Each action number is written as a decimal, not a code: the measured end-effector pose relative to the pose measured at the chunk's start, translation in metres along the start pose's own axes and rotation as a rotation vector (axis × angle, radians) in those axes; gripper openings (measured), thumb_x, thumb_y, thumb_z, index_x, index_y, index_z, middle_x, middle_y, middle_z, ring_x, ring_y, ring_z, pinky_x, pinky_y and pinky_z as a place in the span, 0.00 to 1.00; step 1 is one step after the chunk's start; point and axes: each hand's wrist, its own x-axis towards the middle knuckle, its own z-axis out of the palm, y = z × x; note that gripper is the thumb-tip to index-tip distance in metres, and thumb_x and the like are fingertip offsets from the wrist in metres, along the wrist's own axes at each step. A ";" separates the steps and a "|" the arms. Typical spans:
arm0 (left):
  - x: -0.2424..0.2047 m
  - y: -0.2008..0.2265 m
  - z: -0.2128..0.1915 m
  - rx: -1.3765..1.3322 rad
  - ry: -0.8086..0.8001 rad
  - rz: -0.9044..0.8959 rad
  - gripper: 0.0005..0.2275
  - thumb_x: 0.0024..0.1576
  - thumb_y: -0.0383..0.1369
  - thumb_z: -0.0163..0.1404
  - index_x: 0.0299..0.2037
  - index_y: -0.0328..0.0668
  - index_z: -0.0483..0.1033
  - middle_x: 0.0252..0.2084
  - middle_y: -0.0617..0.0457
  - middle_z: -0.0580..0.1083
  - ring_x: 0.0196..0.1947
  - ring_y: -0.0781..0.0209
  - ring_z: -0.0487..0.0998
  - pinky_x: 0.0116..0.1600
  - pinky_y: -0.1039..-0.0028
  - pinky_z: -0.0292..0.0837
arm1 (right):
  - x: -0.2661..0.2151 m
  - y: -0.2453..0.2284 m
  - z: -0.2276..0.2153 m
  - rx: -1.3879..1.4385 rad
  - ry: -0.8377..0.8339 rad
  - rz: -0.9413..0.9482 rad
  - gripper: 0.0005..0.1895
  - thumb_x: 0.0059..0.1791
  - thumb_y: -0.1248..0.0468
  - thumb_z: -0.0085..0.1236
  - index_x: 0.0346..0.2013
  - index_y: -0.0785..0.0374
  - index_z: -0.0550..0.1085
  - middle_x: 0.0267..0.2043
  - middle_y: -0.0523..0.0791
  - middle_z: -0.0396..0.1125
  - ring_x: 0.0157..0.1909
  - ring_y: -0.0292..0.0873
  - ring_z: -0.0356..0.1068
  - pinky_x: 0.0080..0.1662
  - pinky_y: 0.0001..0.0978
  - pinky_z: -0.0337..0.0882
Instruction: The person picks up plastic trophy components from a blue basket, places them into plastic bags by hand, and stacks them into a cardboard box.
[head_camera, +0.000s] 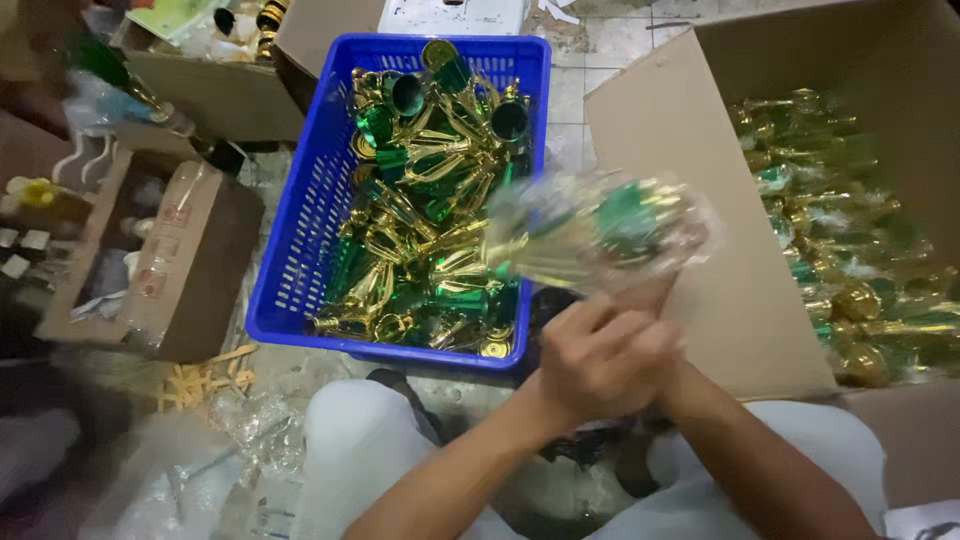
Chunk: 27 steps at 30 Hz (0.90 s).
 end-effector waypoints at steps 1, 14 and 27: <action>-0.023 -0.008 0.012 -0.050 0.144 -0.048 0.03 0.64 0.35 0.53 0.38 0.52 0.77 0.31 0.59 0.72 0.27 0.56 0.72 0.33 0.67 0.69 | 0.004 -0.006 -0.004 0.046 0.078 0.111 0.47 0.54 0.75 0.71 0.73 0.56 0.46 0.75 0.59 0.54 0.73 0.62 0.63 0.70 0.55 0.74; -0.044 -0.046 0.035 -0.519 0.092 -0.968 0.13 0.67 0.36 0.60 0.30 0.42 0.83 0.26 0.41 0.79 0.30 0.50 0.81 0.40 0.62 0.76 | 0.016 -0.031 0.004 0.312 0.261 0.548 0.33 0.58 0.68 0.68 0.64 0.39 0.57 0.62 0.36 0.64 0.60 0.41 0.69 0.62 0.52 0.79; -0.043 -0.016 0.031 -0.709 -0.154 -0.769 0.20 0.69 0.40 0.57 0.23 0.48 0.72 0.18 0.57 0.70 0.21 0.63 0.69 0.32 0.74 0.67 | 0.006 0.015 -0.017 -0.174 0.154 -0.135 0.60 0.46 0.69 0.88 0.77 0.52 0.49 0.70 0.51 0.53 0.70 0.47 0.52 0.75 0.57 0.56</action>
